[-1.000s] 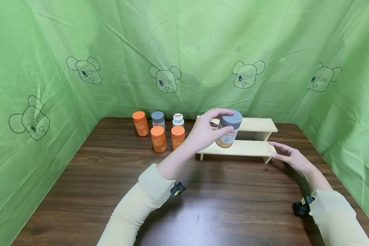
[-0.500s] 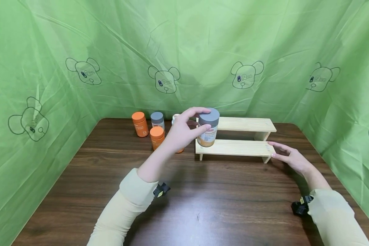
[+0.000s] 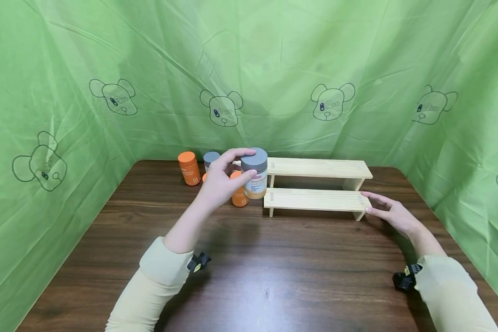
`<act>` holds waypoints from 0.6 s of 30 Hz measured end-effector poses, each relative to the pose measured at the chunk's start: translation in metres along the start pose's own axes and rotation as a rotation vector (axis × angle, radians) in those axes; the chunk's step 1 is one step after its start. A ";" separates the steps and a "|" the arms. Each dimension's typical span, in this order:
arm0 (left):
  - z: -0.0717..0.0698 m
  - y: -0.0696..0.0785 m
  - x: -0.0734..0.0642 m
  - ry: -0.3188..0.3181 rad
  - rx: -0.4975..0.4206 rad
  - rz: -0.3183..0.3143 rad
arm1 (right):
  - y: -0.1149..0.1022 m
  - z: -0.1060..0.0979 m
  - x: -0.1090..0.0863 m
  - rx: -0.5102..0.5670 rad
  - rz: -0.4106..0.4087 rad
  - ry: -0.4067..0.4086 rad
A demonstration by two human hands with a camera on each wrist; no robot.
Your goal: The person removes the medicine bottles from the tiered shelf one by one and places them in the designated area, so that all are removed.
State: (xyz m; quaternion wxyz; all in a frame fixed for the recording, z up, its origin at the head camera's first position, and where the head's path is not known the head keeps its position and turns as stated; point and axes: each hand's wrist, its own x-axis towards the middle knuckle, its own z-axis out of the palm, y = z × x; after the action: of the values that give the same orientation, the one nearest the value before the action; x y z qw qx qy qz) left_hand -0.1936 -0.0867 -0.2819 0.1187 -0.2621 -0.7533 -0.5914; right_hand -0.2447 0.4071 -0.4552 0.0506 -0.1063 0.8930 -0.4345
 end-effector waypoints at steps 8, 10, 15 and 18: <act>-0.023 -0.019 -0.012 0.037 0.058 0.008 | 0.001 0.000 0.001 0.044 -0.043 -0.010; -0.029 -0.032 -0.014 0.047 0.069 0.017 | 0.002 0.000 0.001 0.046 -0.052 -0.015; -0.045 -0.053 -0.018 0.075 0.080 0.030 | 0.001 0.000 0.002 0.048 -0.045 -0.017; -0.053 -0.046 -0.024 0.093 0.114 0.012 | 0.001 -0.001 0.002 0.044 -0.035 -0.017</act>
State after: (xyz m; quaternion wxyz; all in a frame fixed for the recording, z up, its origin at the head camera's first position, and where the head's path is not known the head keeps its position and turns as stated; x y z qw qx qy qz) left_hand -0.2056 -0.1507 -0.3173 0.1720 -0.2317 -0.7777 -0.5584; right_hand -0.2470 0.4076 -0.4556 0.0530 -0.1246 0.8807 -0.4539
